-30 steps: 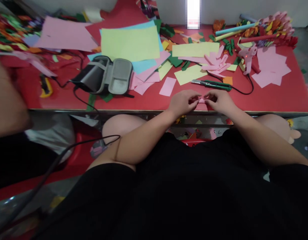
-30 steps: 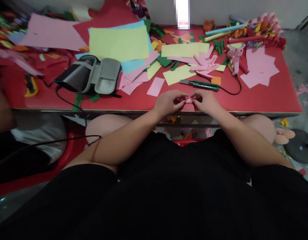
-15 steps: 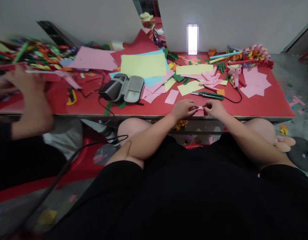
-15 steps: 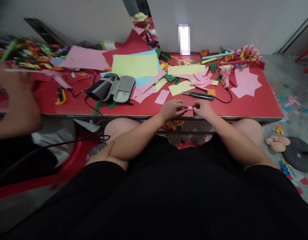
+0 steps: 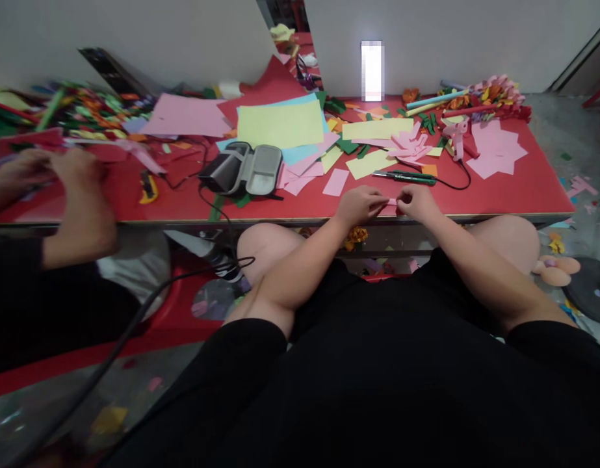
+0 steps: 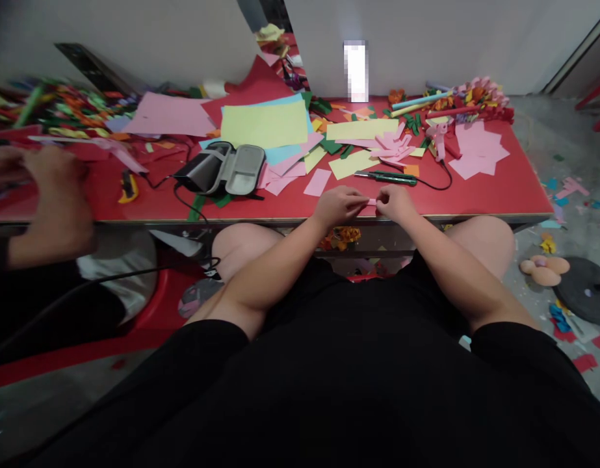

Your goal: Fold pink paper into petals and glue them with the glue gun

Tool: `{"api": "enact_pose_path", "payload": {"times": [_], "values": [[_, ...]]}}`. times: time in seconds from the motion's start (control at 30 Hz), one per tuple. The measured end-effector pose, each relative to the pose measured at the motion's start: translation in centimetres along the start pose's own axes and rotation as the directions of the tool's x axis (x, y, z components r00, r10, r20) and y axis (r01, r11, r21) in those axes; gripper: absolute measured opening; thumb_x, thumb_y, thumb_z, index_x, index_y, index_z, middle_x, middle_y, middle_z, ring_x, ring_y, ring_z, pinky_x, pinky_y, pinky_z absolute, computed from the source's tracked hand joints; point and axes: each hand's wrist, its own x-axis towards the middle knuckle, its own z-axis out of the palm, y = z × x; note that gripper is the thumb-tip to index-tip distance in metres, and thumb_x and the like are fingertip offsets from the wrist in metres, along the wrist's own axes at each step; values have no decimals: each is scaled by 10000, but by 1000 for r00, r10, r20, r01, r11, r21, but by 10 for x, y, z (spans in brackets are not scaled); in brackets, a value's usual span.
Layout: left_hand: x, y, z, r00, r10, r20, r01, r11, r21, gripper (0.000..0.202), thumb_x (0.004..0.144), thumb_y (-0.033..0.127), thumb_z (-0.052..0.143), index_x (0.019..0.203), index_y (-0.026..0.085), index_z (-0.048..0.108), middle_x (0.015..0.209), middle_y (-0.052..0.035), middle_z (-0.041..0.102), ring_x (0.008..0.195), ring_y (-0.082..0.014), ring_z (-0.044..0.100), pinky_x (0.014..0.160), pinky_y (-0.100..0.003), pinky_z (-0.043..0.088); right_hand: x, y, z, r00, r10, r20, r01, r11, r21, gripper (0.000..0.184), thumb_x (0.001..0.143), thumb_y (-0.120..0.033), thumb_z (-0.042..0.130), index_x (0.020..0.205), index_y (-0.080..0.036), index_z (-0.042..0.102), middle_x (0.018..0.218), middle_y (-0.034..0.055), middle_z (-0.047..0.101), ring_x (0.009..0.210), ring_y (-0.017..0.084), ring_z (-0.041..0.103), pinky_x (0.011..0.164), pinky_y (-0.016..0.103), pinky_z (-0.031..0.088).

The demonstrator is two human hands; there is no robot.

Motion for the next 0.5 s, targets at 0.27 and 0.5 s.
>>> {"api": "enact_pose_path", "payload": {"times": [0.27, 0.5], "values": [[0, 1, 0, 1000, 17, 24, -19, 997, 75, 383, 1218, 430, 656, 1362, 290, 982, 1298, -140, 918, 1121, -325, 802, 893, -451, 569, -19, 9, -4, 947, -315, 61, 320, 917, -239, 332, 1135, -246, 645, 1284, -189, 937, 1179, 189, 821, 1143, 375, 707, 992, 498, 567], [-3, 8, -8, 996, 55, 71, -64, 989, 131, 426, 1220, 423, 608, 1425, 261, 945, 1365, -173, 889, 1143, -364, 769, 932, -504, 574, -44, 3, -2, 942, -316, 117, 328, 781, -532, 554, 1256, -357, 493, 1655, -128, 802, 1575, 279, 773, 1411, 468, 644, 1088, 593, 540]]}}
